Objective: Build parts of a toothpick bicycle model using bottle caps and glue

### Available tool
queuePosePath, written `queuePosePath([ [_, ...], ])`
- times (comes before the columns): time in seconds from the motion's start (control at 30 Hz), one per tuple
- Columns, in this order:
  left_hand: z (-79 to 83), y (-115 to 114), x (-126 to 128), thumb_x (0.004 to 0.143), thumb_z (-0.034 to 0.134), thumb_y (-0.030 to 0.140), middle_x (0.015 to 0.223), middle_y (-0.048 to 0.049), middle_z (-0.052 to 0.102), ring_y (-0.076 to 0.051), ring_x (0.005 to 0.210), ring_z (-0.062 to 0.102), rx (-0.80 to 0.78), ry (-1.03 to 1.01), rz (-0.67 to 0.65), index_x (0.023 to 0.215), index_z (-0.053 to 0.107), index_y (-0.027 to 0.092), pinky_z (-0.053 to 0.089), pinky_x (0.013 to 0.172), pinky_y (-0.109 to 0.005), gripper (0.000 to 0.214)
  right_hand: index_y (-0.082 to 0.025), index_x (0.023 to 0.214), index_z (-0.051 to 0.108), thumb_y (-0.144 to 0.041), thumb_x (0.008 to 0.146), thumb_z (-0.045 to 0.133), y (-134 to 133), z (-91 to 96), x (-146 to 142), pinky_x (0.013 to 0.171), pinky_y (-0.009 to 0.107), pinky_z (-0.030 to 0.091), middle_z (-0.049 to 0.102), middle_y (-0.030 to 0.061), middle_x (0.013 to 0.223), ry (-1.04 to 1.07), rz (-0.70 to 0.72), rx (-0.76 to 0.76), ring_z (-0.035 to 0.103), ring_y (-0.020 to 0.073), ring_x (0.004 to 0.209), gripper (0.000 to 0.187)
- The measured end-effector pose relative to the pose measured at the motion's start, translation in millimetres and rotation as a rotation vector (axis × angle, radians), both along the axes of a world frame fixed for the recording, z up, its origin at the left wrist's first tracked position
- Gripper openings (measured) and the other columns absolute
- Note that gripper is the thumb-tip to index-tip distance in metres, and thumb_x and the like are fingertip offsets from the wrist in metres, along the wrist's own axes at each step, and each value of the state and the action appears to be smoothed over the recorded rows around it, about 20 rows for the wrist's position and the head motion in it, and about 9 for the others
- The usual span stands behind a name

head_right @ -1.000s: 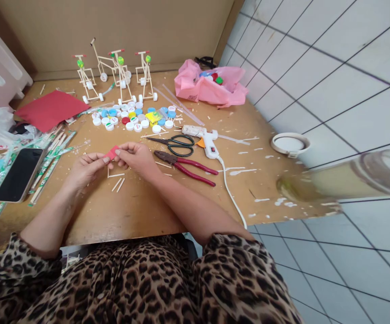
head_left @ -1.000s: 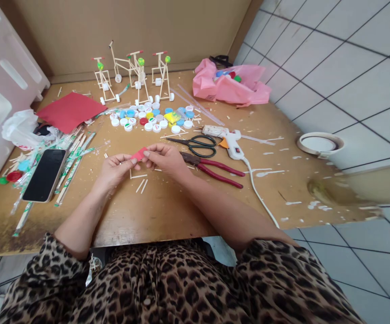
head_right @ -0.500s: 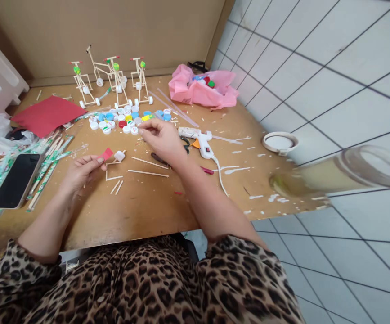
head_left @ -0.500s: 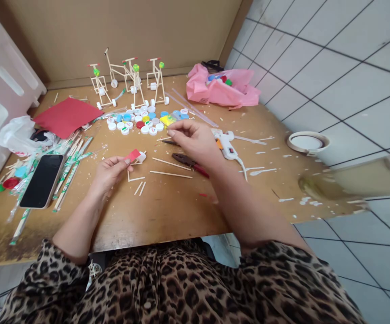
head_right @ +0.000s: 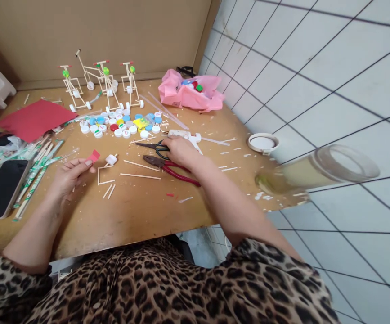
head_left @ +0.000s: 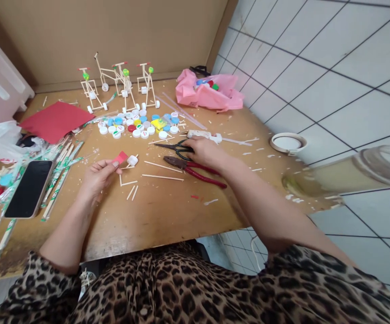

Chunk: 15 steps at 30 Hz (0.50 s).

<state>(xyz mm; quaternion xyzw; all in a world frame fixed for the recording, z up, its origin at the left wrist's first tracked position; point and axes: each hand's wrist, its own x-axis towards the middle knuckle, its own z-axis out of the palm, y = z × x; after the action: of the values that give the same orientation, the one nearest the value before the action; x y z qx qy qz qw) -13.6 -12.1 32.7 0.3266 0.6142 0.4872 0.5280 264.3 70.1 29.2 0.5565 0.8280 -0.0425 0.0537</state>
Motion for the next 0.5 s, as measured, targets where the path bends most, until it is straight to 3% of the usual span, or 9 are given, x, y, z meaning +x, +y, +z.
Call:
queuePosePath([
  [0.13,-2.7,1,-2,0.057,0.076,0.031,0.038,0.0047,0.047,-0.002,0.030,0.020,0.014,0.009,0.012,0.053,0.061,0.015,0.007,0.035,-0.019,0.022,-0.009,0.123,0.061,-0.006,0.084,0.044,3,-1.3,-5,0.085,0.030,0.044,0.066,0.0183,0.118,-0.052,0.031,0.012,0.062,0.0253,0.106,0.043],
  [0.3,-17.8,6,-14,0.057,0.079,0.036,0.042,0.0042,0.053,-0.002,0.030,0.021,0.083,-0.018,-0.046,0.058,0.063,0.015,0.007,0.034,-0.021,0.027,-0.011,0.122,0.062,-0.008,0.085,0.043,7,-5.7,2,0.085,0.034,0.045,0.068,0.0192,0.114,-0.051,0.091,0.068,0.062,0.0274,0.105,0.042],
  [0.4,-21.2,8,-17,0.054,0.082,0.036,0.042,0.0050,0.053,-0.002,0.031,0.021,0.113,-0.030,-0.041,0.060,0.064,0.015,0.007,0.034,-0.021,0.028,-0.012,0.116,0.063,-0.010,0.079,0.050,6,-4.4,6,0.080,0.034,0.045,0.069,0.0171,0.109,0.091,0.025,0.118,0.062,0.0273,0.099,0.039],
  [0.5,-15.9,6,-13,0.051,0.083,0.036,0.042,0.0044,0.054,-0.001,0.031,0.021,0.122,-0.054,0.007,0.058,0.063,0.015,0.007,0.035,-0.021,0.030,-0.015,0.113,0.060,-0.017,0.074,0.059,-5,3.8,-1,0.065,0.029,0.042,0.066,0.0065,0.083,0.436,-0.082,0.113,0.059,0.0198,0.073,0.039],
])
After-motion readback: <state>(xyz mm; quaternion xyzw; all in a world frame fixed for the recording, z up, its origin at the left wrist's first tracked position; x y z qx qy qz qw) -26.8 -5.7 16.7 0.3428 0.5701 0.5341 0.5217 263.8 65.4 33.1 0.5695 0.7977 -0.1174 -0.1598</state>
